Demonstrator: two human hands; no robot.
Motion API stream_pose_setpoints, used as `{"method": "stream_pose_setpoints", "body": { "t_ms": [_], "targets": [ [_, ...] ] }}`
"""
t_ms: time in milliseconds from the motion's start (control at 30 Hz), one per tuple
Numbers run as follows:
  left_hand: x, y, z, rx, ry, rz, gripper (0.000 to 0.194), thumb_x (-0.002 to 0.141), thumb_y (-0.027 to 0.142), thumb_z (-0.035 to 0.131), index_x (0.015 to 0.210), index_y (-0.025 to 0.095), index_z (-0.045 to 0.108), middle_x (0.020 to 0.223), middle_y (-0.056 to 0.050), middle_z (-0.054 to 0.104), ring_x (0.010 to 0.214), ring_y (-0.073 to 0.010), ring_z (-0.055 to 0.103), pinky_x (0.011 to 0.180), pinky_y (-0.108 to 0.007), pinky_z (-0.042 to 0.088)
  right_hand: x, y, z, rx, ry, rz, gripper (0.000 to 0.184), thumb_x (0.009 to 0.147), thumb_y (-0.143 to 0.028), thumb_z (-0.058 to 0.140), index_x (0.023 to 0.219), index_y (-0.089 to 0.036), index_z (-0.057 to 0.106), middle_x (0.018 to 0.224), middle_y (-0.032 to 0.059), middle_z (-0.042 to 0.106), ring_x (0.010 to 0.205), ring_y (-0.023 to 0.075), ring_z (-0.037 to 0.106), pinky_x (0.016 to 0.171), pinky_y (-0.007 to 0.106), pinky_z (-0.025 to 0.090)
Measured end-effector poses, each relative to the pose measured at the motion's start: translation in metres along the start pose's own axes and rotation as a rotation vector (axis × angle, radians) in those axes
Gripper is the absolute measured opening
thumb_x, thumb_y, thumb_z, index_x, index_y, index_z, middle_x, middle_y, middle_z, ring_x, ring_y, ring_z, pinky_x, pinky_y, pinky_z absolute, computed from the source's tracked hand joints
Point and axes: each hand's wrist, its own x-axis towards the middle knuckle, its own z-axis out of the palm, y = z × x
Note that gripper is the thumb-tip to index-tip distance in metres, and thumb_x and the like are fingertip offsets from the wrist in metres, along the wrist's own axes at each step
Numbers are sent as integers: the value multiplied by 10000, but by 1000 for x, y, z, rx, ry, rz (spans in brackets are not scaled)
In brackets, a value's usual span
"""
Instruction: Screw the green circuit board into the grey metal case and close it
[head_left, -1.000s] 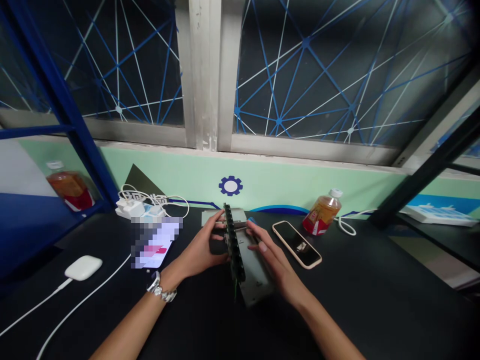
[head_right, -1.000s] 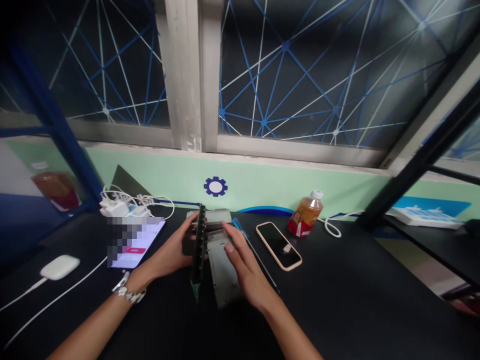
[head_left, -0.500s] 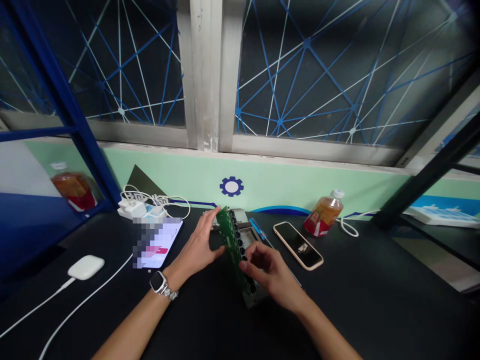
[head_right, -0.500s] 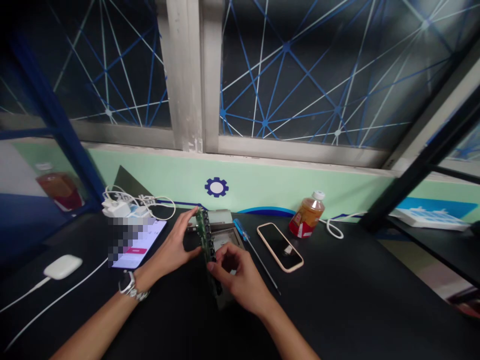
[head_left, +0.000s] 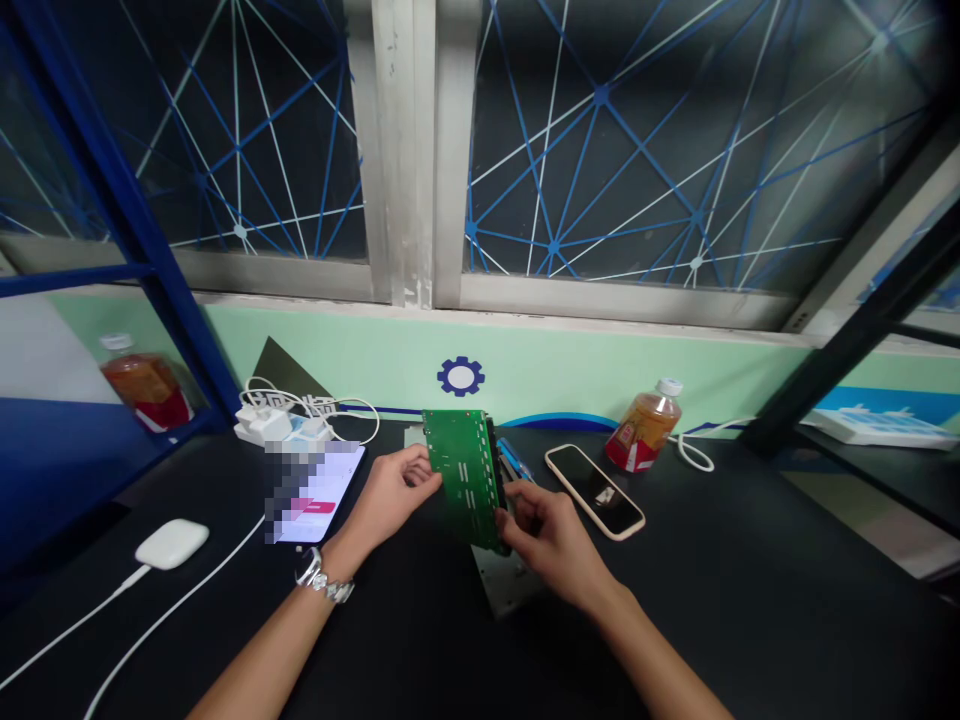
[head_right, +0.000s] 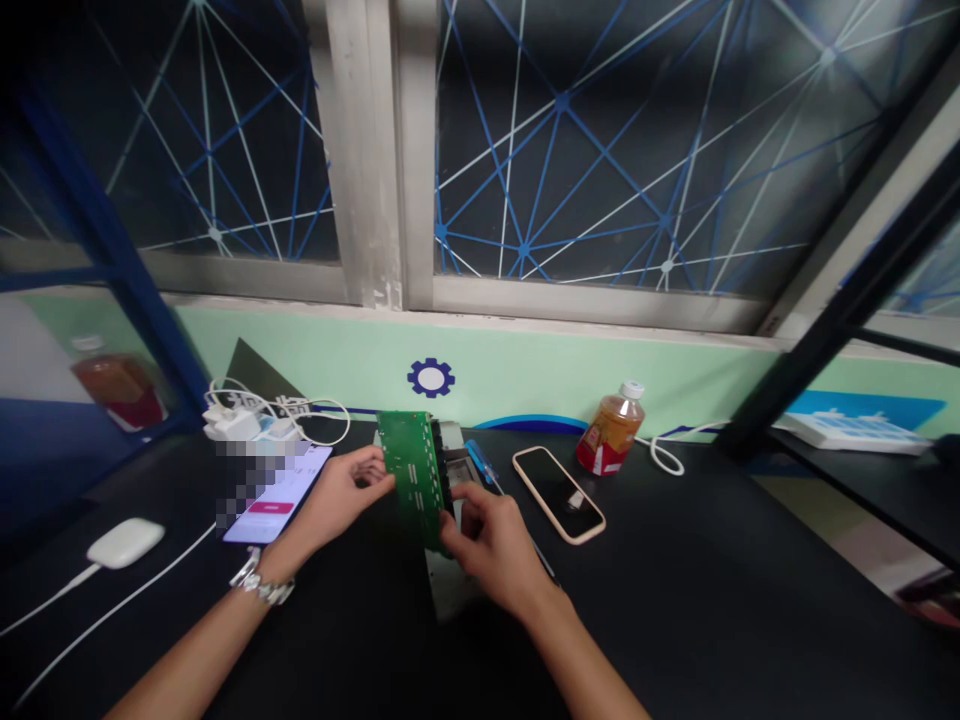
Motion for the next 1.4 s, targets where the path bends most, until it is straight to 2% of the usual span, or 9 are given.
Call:
{"method": "stream_pose_setpoints", "body": {
  "t_ms": [133,300,433,567,733,900,1000,1200,1400],
  "targets": [
    [0,-6,-1,-94,-30,-56,209,812,325,642,713,177,532,594,19,580,601,-134,595,568,-240,458,4,4,0,268,-76,147,491,863,-541,582,1163,-152,584,493,-62,549,363,98,444,396,213,336],
    [0,-16,-3,-96,-40,-107,196,797,341,655,739,170,578,659,-28,665,591,-149,626,504,-230,467,8,1,-1,446,-80,237,545,807,-566,645,1157,-161,546,763,68,739,522,186,681,371,205,410],
    [-2,-10,-5,-72,-65,-86,90,737,211,634,808,157,653,722,-42,703,661,-180,648,558,-249,478,10,-3,-5,481,-13,213,521,789,-511,694,1149,-149,593,842,89,732,701,211,712,445,221,484],
    [-6,9,-6,-93,-159,2,263,643,85,585,884,143,673,812,-38,709,772,-209,648,647,-258,468,11,-5,-5,502,43,166,499,792,-467,705,1177,-160,624,709,10,620,679,173,646,469,236,526],
    [-7,22,0,-160,-226,-30,197,649,63,601,823,138,658,800,-26,695,758,-200,620,642,-256,443,11,1,-1,556,14,146,563,780,-383,735,1290,-249,538,979,25,595,662,136,619,455,253,556],
    [-6,18,2,-323,-316,-11,256,683,137,727,935,142,678,884,-49,703,843,-222,639,748,-302,480,11,5,1,594,3,152,576,789,-354,725,1304,-261,485,1008,29,595,592,119,611,442,256,546],
    [-5,17,1,-474,-349,-94,297,794,281,708,1058,148,675,930,-77,706,852,-218,646,796,-330,493,11,4,0,615,28,147,619,781,-361,730,1325,-272,449,1022,39,613,606,121,608,460,252,541],
    [-8,16,4,-774,-321,-420,364,898,440,608,1122,157,649,843,-55,682,669,-145,619,634,-256,493,14,5,1,633,203,174,714,745,-326,773,1350,-307,395,967,16,632,705,141,630,519,223,521],
    [-17,20,20,-883,-374,-459,420,907,400,616,1287,230,562,1207,-85,637,1069,-215,604,876,-315,484,12,16,11,686,153,170,697,770,-310,757,1373,-265,410,1198,89,642,813,166,677,693,289,541]
  ]
}}
